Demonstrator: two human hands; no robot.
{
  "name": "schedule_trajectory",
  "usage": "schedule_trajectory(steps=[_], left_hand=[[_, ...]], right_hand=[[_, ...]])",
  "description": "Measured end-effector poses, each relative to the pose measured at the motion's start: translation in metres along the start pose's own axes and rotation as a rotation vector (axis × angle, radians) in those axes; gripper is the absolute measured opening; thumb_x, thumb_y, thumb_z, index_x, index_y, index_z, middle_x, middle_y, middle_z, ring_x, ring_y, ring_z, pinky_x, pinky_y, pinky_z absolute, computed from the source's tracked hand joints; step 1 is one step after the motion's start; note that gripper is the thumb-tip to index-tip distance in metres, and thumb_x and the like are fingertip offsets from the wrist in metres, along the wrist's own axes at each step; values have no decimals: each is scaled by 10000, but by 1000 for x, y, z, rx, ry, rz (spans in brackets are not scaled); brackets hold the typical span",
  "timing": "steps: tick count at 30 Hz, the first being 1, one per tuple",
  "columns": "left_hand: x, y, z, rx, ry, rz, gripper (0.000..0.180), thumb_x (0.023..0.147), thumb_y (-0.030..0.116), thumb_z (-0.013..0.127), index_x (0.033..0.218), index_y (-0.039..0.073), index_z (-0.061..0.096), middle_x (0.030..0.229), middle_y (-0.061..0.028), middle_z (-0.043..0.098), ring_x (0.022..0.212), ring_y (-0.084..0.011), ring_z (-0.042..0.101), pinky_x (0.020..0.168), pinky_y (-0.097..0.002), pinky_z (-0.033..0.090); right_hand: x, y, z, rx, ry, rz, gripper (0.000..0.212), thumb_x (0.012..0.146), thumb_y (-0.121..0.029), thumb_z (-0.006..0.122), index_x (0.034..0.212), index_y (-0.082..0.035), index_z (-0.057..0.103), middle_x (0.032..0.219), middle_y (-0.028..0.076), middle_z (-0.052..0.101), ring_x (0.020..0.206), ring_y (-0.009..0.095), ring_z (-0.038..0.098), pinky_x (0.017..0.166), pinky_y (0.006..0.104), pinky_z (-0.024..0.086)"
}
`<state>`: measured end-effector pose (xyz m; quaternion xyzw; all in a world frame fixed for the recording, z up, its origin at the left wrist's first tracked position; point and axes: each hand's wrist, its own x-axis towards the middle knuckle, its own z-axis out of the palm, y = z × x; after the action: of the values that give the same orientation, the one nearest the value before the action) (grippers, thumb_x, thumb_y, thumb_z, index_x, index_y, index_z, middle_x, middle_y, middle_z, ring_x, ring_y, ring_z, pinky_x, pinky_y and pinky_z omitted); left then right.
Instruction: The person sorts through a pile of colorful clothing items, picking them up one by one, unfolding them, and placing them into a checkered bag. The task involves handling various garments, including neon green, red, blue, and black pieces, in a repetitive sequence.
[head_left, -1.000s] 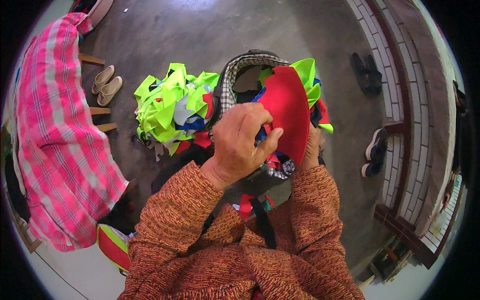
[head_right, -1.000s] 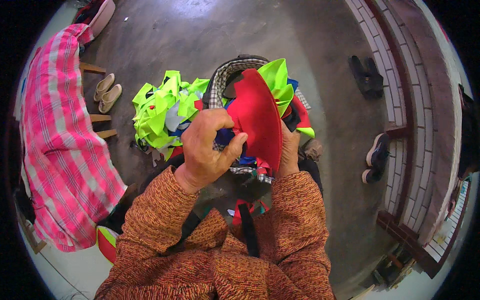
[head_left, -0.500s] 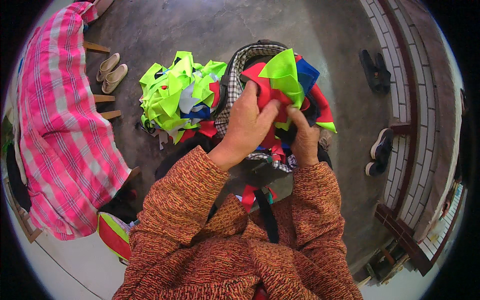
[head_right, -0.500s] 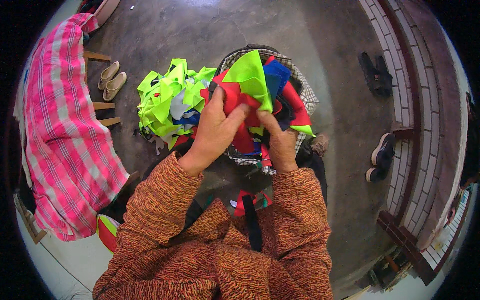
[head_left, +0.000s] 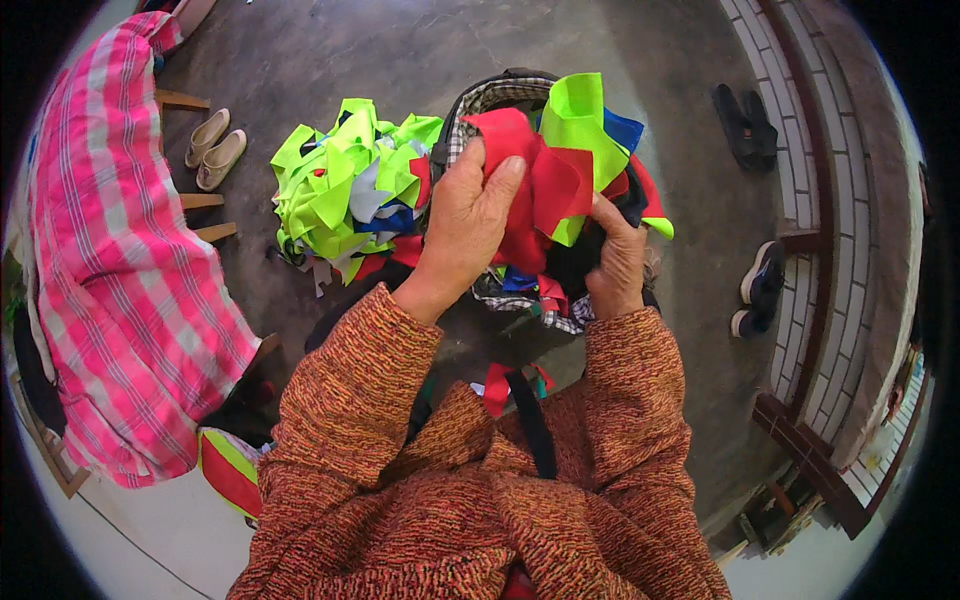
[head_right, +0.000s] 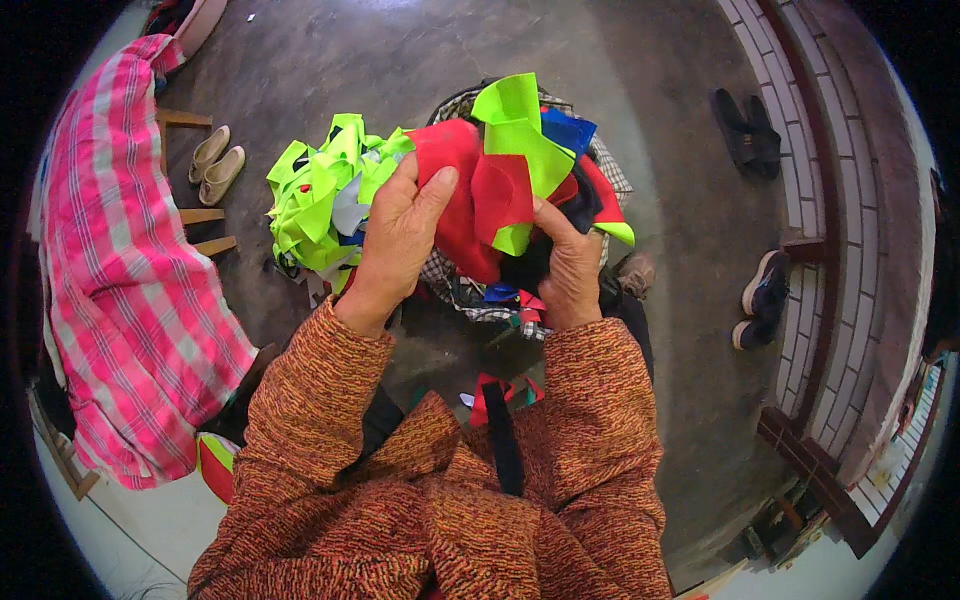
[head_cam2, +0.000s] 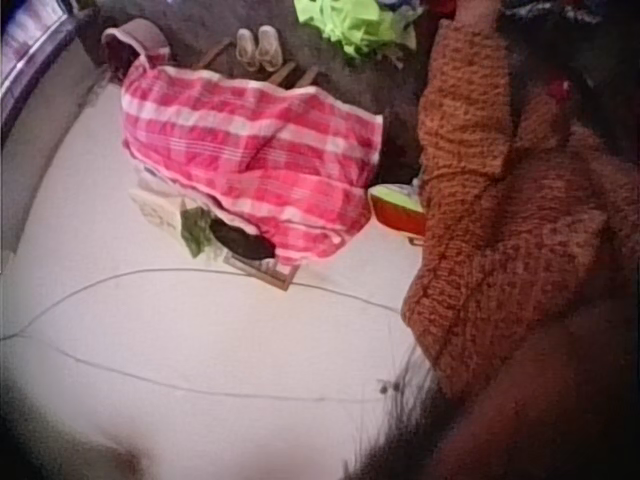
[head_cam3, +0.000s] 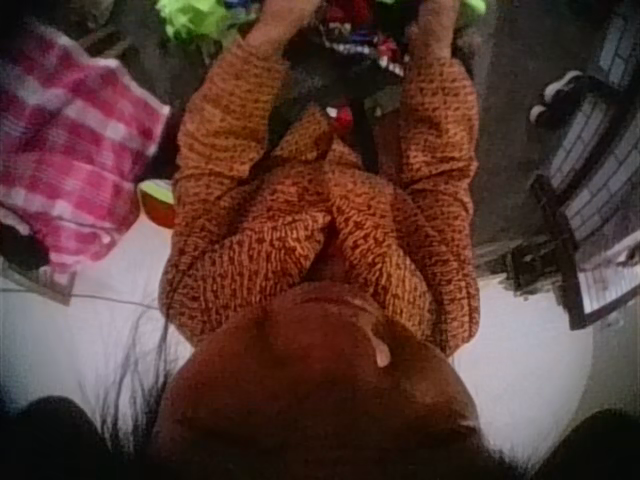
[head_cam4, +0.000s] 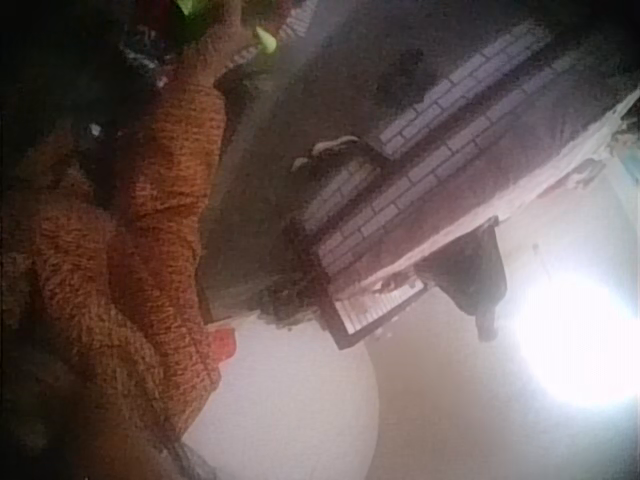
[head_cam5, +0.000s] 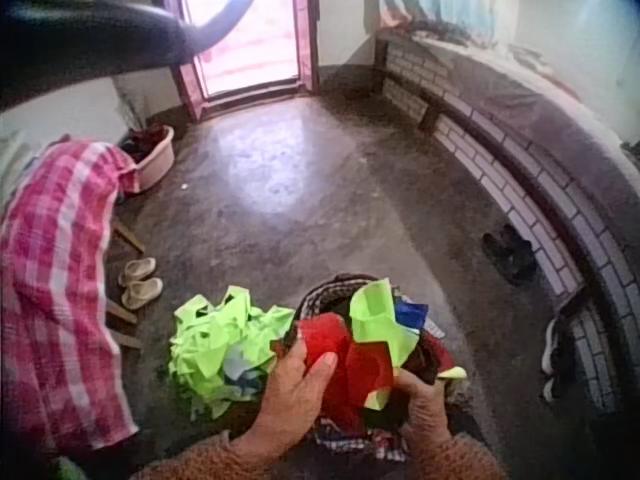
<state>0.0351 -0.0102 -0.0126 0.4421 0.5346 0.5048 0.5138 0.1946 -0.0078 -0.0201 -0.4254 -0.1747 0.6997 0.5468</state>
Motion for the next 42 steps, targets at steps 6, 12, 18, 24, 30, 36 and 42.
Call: schedule_trajectory(steps=[6, 12, 18, 24, 30, 36, 42], left_hand=[[-9, 16, 9, 272, -95, -119, 492, 776, 258, 708, 1111, -26, 487, 1031, -108, 604, 916, -143, 575, 798, -277, 466], [-3, 0, -1, -152, -39, -201, 342, 846, 75, 544, 1169, -25, 489, 1068, -96, 602, 943, -156, 587, 819, -291, 477], [10, 15, -13, -582, 110, -214, 268, 882, 56, 486, 1143, 20, 531, 1040, -50, 615, 894, -116, 596, 793, -266, 486], [13, 22, -18, -632, 154, -192, 266, 899, 87, 495, 1158, 26, 519, 1045, -63, 617, 913, -131, 604, 803, -276, 489], [4, 9, 2, -402, -54, -130, 364, 905, 143, 542, 1235, 23, 447, 1148, -76, 567, 1024, -153, 560, 875, -304, 466], [-4, 15, 12, -173, -105, -152, 739, 628, 186, 841, 1201, 21, 405, 1056, -64, 562, 952, -146, 562, 847, -280, 463], [-4, 8, 7, 11, -32, -112, 539, 714, 53, 693, 1183, 10, 431, 1037, -68, 579, 921, -143, 575, 822, -276, 464]], right_hand=[[-7, 17, -7, -452, 21, -165, 486, 719, -8, 717, 1159, -2, 512, 1101, 84, 585, 954, 167, 594, 843, 306, 491], [-6, -4, 12, -168, 18, -69, 440, 761, -28, 659, 1177, -20, 515, 1072, 89, 614, 946, 202, 615, 837, 322, 502], [4, -9, -10, 261, 32, 89, 405, 864, -214, 565, 1201, 3, 508, 1142, 134, 594, 1014, 245, 597, 904, 375, 470], [5, -15, -10, 251, 9, 21, 395, 881, -235, 536, 1208, -14, 510, 1144, 122, 591, 1031, 233, 585, 906, 365, 462], [-6, -1, 7, -209, 49, -152, 302, 876, -151, 563, 1144, -14, 548, 1074, 62, 606, 967, 175, 592, 864, 313, 469], [-9, 3, 8, -264, 33, -81, 311, 918, -264, 516, 1102, -21, 579, 1032, 53, 615, 929, 124, 583, 821, 269, 462], [-10, 7, 3, -424, -8, -135, 368, 925, -279, 491, 1152, 5, 550, 1086, 76, 607, 975, 151, 584, 862, 290, 456]])
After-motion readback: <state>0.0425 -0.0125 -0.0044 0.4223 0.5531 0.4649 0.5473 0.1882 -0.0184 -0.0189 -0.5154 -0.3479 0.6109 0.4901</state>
